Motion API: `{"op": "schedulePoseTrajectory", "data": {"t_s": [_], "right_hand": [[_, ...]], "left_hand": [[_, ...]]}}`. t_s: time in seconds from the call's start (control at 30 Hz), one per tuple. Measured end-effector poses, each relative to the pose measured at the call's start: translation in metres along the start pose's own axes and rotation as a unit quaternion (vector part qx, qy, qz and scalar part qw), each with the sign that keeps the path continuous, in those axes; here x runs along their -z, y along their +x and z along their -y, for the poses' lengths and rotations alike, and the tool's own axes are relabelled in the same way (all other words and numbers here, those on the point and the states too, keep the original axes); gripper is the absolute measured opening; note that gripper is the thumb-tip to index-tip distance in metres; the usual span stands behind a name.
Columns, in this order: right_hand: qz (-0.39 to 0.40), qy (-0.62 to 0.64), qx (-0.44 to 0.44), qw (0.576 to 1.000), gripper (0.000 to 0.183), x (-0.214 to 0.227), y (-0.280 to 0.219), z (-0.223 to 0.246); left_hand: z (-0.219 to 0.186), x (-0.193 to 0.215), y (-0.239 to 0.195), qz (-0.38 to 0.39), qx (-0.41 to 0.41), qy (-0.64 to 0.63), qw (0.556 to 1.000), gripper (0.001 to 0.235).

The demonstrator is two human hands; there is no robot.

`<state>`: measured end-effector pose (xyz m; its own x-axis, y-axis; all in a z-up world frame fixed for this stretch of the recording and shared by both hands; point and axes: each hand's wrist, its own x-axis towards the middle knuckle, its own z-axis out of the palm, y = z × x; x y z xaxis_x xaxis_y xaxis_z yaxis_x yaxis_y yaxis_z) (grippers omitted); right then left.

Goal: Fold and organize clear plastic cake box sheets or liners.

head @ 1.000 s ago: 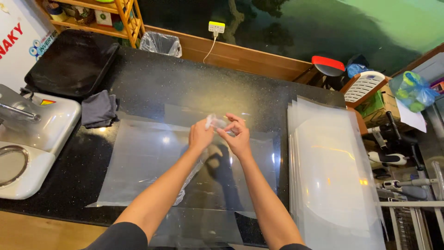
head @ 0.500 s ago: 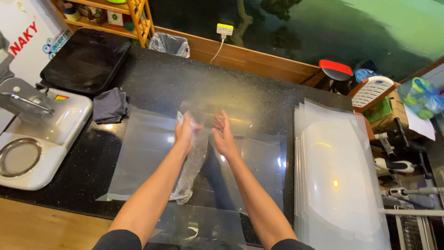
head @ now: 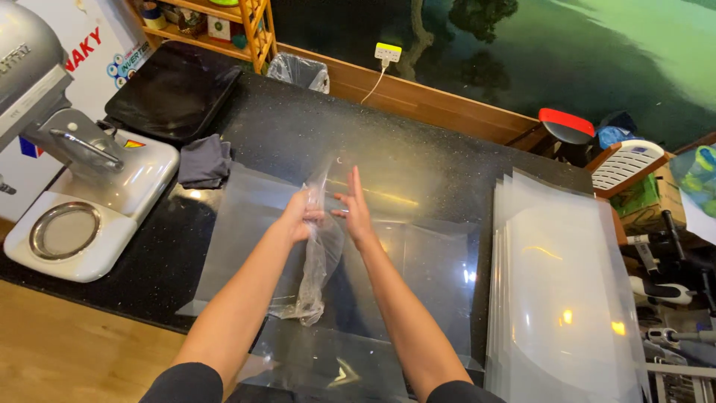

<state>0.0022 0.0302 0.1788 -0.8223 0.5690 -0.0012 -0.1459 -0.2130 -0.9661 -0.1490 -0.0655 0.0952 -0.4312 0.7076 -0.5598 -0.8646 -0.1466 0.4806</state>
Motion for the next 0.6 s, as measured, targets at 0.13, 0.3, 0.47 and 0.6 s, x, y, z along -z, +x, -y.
{"op": "schedulePoseTrajectory", "data": {"t_s": [0.13,0.3,0.47,0.6], "right_hand": [[-0.008,-0.097,-0.025,0.995,0.079,0.023,0.024,-0.039],[0.052,-0.104,-0.079,0.99,0.076,0.043,0.038,-0.123],[0.048,-0.1,-0.194,0.975,0.081,-0.009,0.0,-0.035],[0.034,-0.13,-0.209,0.969,0.081,-0.02,-0.005,0.0]], "left_hand": [[-0.013,0.003,-0.011,0.076,0.068,0.017,0.995,0.026],[-0.022,0.003,-0.04,0.003,0.085,0.18,0.98,0.022],[-0.024,0.023,-0.039,-0.063,-0.078,0.343,0.934,0.024],[-0.028,0.026,-0.057,-0.147,-0.131,0.435,0.879,0.041]]}}
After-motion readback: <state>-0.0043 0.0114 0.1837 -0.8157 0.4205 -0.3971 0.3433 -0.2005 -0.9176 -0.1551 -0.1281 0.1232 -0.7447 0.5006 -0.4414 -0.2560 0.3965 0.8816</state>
